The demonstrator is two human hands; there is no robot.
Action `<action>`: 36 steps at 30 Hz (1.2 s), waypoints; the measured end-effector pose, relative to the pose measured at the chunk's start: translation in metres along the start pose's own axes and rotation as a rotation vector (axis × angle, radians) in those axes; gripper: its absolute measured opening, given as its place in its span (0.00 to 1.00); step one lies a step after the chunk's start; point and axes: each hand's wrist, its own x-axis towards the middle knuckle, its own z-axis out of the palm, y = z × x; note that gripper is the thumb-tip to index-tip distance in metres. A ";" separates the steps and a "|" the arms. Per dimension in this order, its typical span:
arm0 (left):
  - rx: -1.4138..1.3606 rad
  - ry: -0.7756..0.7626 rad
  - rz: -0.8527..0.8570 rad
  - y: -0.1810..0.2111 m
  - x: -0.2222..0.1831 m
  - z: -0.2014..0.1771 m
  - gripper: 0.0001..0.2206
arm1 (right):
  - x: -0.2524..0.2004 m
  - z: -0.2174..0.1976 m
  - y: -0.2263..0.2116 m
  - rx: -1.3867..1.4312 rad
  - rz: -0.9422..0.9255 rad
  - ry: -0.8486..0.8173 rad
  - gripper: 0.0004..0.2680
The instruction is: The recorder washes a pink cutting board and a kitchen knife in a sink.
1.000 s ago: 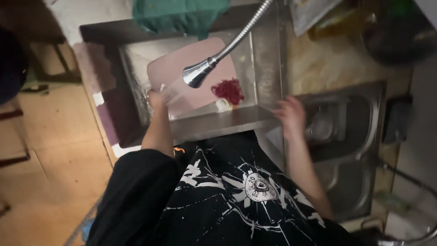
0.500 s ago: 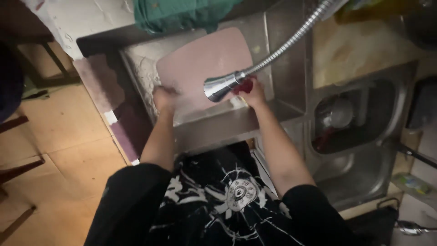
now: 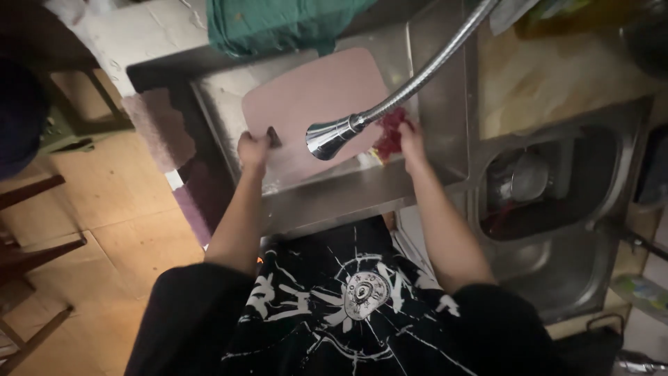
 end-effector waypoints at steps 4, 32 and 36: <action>-0.979 -0.345 -0.181 0.017 -0.054 -0.031 0.11 | -0.085 0.010 -0.076 0.651 0.219 -0.184 0.14; -0.794 -0.336 -0.326 0.024 -0.108 -0.011 0.19 | -0.052 0.152 -0.073 -0.577 -0.648 -0.014 0.11; -0.855 -0.271 -0.379 0.045 -0.130 -0.018 0.19 | -0.028 0.098 -0.009 -0.748 -0.423 0.066 0.13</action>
